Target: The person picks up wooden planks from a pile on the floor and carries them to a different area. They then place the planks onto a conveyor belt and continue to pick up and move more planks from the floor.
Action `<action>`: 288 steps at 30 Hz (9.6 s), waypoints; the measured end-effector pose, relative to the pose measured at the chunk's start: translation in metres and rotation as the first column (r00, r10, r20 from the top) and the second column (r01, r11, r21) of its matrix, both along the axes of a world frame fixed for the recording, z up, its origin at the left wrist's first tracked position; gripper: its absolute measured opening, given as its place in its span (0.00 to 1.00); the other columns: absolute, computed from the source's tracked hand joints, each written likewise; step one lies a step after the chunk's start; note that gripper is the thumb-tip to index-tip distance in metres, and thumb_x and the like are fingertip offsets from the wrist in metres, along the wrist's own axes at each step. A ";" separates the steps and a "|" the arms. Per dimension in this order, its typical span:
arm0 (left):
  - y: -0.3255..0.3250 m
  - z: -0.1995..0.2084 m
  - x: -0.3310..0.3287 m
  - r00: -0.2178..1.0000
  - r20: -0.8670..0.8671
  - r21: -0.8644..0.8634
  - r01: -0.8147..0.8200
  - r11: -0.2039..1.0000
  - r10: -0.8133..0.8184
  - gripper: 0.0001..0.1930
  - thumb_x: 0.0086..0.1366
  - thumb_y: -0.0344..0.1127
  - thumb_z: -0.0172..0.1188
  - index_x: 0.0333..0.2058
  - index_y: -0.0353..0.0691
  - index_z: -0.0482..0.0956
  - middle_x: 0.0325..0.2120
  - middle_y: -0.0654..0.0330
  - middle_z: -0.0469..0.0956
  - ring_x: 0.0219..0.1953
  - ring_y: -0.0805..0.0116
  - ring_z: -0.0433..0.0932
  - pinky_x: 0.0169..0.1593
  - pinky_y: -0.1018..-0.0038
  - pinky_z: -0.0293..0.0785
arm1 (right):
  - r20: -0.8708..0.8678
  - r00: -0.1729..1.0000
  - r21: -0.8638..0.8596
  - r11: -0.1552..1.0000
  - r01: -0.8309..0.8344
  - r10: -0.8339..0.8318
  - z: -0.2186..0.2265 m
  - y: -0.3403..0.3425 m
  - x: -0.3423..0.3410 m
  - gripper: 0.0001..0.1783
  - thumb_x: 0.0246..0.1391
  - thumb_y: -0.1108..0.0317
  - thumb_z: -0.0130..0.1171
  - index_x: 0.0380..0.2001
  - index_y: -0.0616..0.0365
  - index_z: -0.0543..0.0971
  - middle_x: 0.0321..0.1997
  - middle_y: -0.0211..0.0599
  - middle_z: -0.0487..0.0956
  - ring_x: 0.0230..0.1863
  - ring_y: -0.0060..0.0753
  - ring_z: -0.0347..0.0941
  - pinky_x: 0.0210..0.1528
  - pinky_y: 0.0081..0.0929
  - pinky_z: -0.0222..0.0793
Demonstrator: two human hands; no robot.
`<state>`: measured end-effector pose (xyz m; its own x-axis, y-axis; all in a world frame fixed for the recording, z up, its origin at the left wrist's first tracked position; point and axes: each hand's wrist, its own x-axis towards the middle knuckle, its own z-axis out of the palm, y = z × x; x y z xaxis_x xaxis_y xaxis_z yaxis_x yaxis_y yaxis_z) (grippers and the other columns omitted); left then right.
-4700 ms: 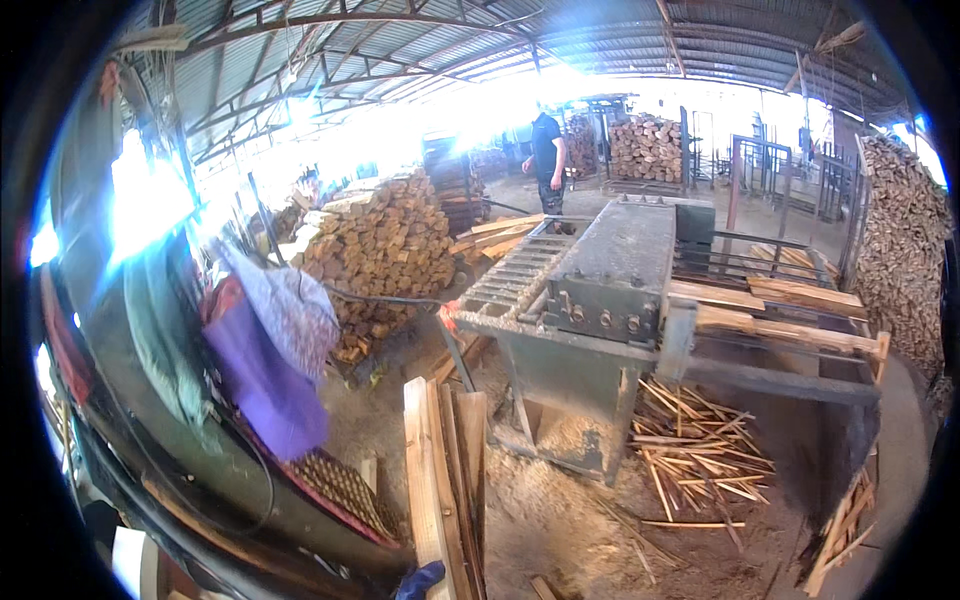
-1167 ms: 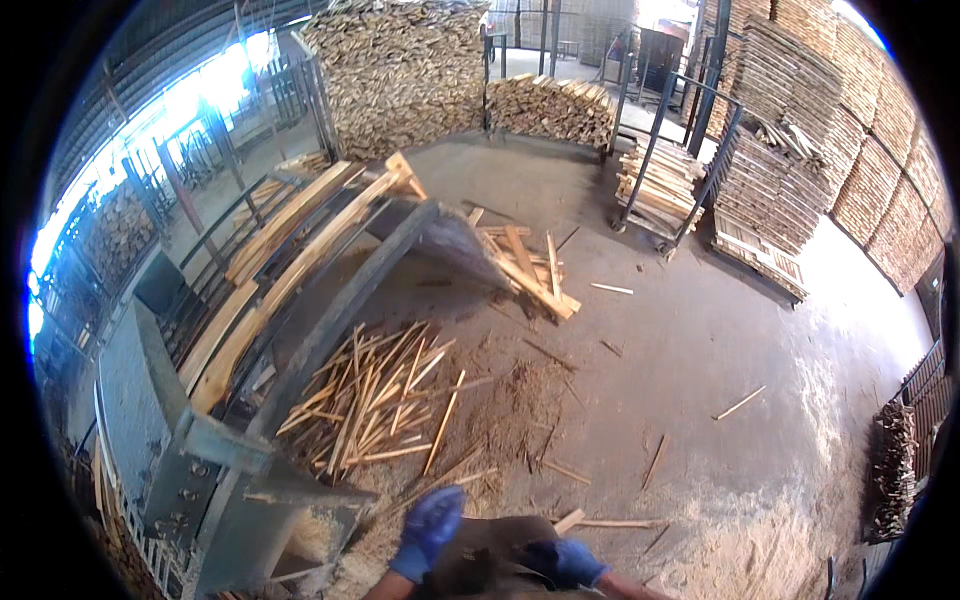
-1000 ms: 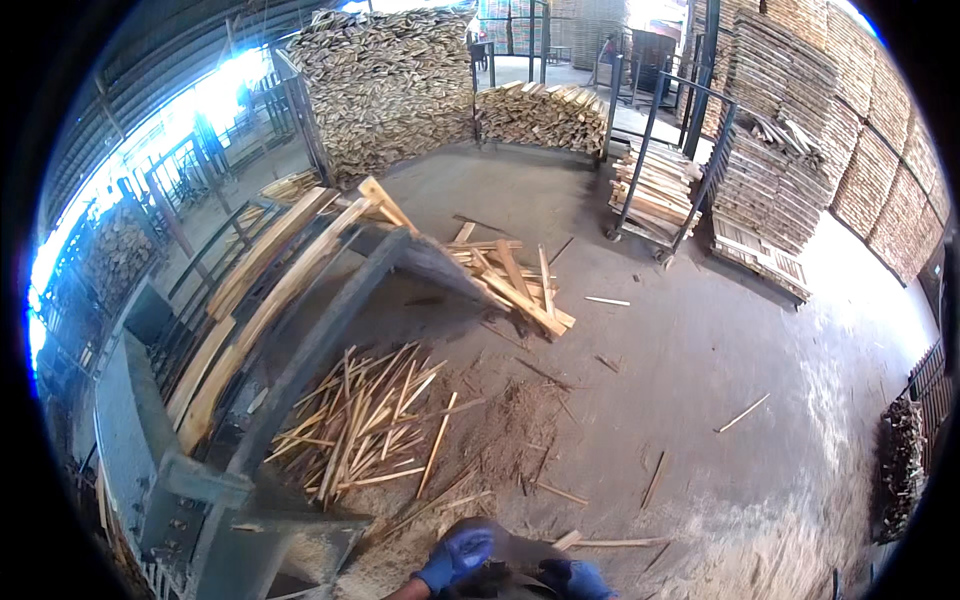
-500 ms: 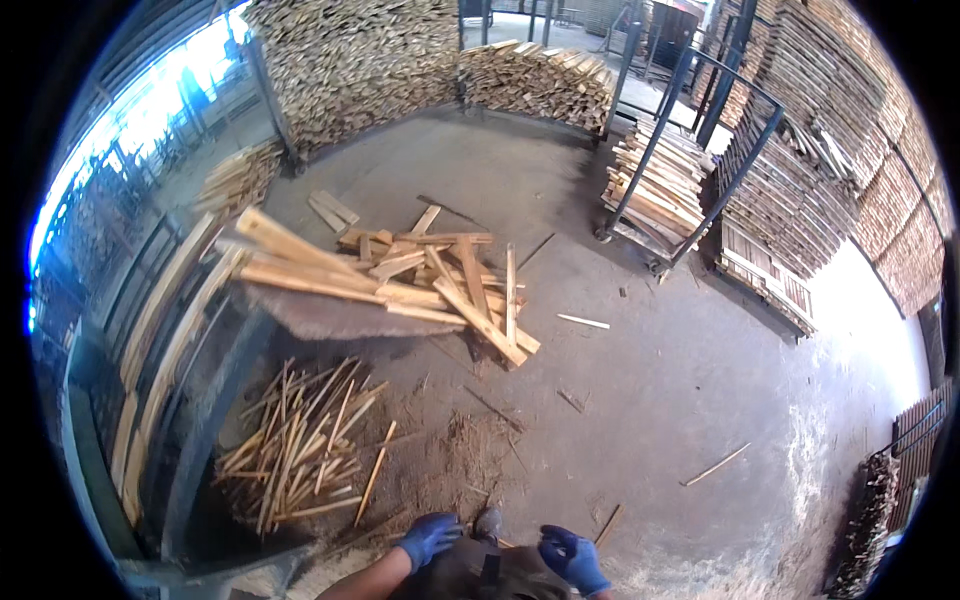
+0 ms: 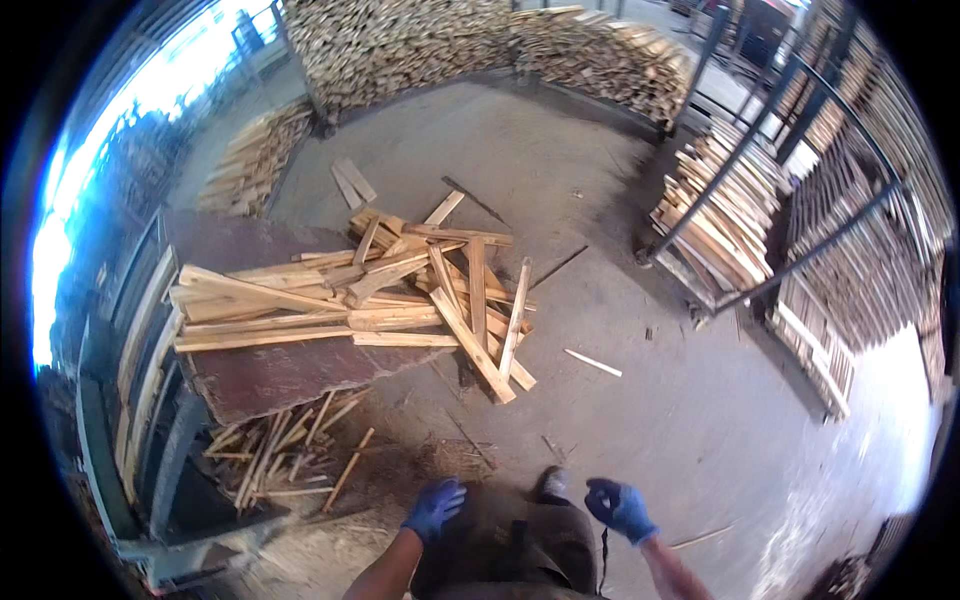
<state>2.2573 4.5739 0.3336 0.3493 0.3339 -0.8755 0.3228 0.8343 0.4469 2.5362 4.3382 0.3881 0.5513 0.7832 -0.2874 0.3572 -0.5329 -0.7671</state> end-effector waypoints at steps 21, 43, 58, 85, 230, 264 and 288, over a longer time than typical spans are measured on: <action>0.109 -0.154 0.252 0.795 -0.275 0.186 -0.508 0.841 0.541 0.27 0.53 0.43 0.67 0.52 0.45 0.71 0.41 0.64 0.77 0.44 0.68 0.73 0.43 0.68 0.68 | -0.418 0.737 -0.234 0.721 -0.653 0.531 -0.164 0.349 0.295 0.20 0.50 0.62 0.62 0.46 0.57 0.78 0.27 0.25 0.78 0.29 0.18 0.73 0.35 0.22 0.71; 0.181 -0.458 0.318 0.591 -0.594 0.515 -0.242 0.822 0.546 0.27 0.43 0.45 0.68 0.41 0.36 0.75 0.34 0.45 0.79 0.38 0.48 0.79 0.39 0.62 0.74 | -0.500 0.757 -0.027 0.867 -0.498 0.419 -0.527 0.663 0.315 0.11 0.54 0.55 0.59 0.34 0.49 0.75 0.29 0.24 0.73 0.26 0.19 0.67 0.29 0.19 0.68; 0.252 -0.339 0.329 0.825 -0.466 0.746 0.171 0.644 0.320 0.43 0.41 0.42 0.70 0.57 0.37 0.63 0.51 0.46 0.70 0.53 0.51 0.70 0.57 0.63 0.66 | -0.873 0.486 -0.149 0.973 -0.174 -0.046 -0.494 0.620 0.304 0.15 0.51 0.55 0.60 0.39 0.48 0.74 0.37 0.30 0.75 0.41 0.32 0.72 0.50 0.37 0.70; 0.328 -0.354 0.412 0.945 -0.326 0.496 0.191 0.847 -0.023 0.44 0.44 0.56 0.71 0.56 0.37 0.66 0.45 0.48 0.76 0.48 0.58 0.75 0.52 0.68 0.70 | -0.863 0.037 -0.497 0.858 0.130 -0.505 -0.439 0.594 0.362 0.17 0.56 0.51 0.56 0.41 0.50 0.74 0.30 0.30 0.77 0.30 0.27 0.74 0.34 0.27 0.73; 0.743 -0.213 0.782 -0.923 -0.385 -0.323 0.159 -0.933 -0.024 0.23 0.60 0.44 0.58 0.51 0.38 0.70 0.42 0.58 0.77 0.44 0.62 0.77 0.50 0.68 0.74 | 0.352 -0.918 -0.651 -0.752 -0.102 -0.180 -0.482 1.246 0.333 0.42 0.46 0.55 0.59 0.65 0.37 0.55 0.60 0.40 0.64 0.57 0.44 0.62 0.59 0.51 0.57; 0.677 -0.059 0.819 -0.767 -0.029 -0.821 0.384 -0.423 -0.641 0.27 0.58 0.39 0.60 0.57 0.45 0.65 0.47 0.61 0.75 0.29 0.72 0.75 0.41 0.73 0.74 | -0.740 -0.223 -0.594 -0.772 -0.225 0.634 -0.253 1.230 0.483 0.25 0.36 0.67 0.70 0.40 0.66 0.78 0.34 0.40 0.81 0.30 0.33 0.76 0.35 0.32 0.73; 0.760 -0.015 0.969 -0.999 -0.023 -0.570 0.049 -0.820 -0.043 0.19 0.53 0.56 0.58 0.27 0.44 0.74 0.19 0.60 0.76 0.16 0.67 0.72 0.16 0.74 0.67 | -0.730 0.191 -0.632 -0.542 -0.554 0.656 -0.017 1.237 0.609 0.29 0.45 0.51 0.68 0.44 0.64 0.76 0.35 0.35 0.79 0.34 0.24 0.74 0.37 0.24 0.70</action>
<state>3.2268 5.3339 0.3186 -0.3372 0.2104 -0.9176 -0.2794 -0.9531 -0.1159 3.1455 5.5752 0.3708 -0.0954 -0.2135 -0.9723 0.9851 0.1201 -0.1230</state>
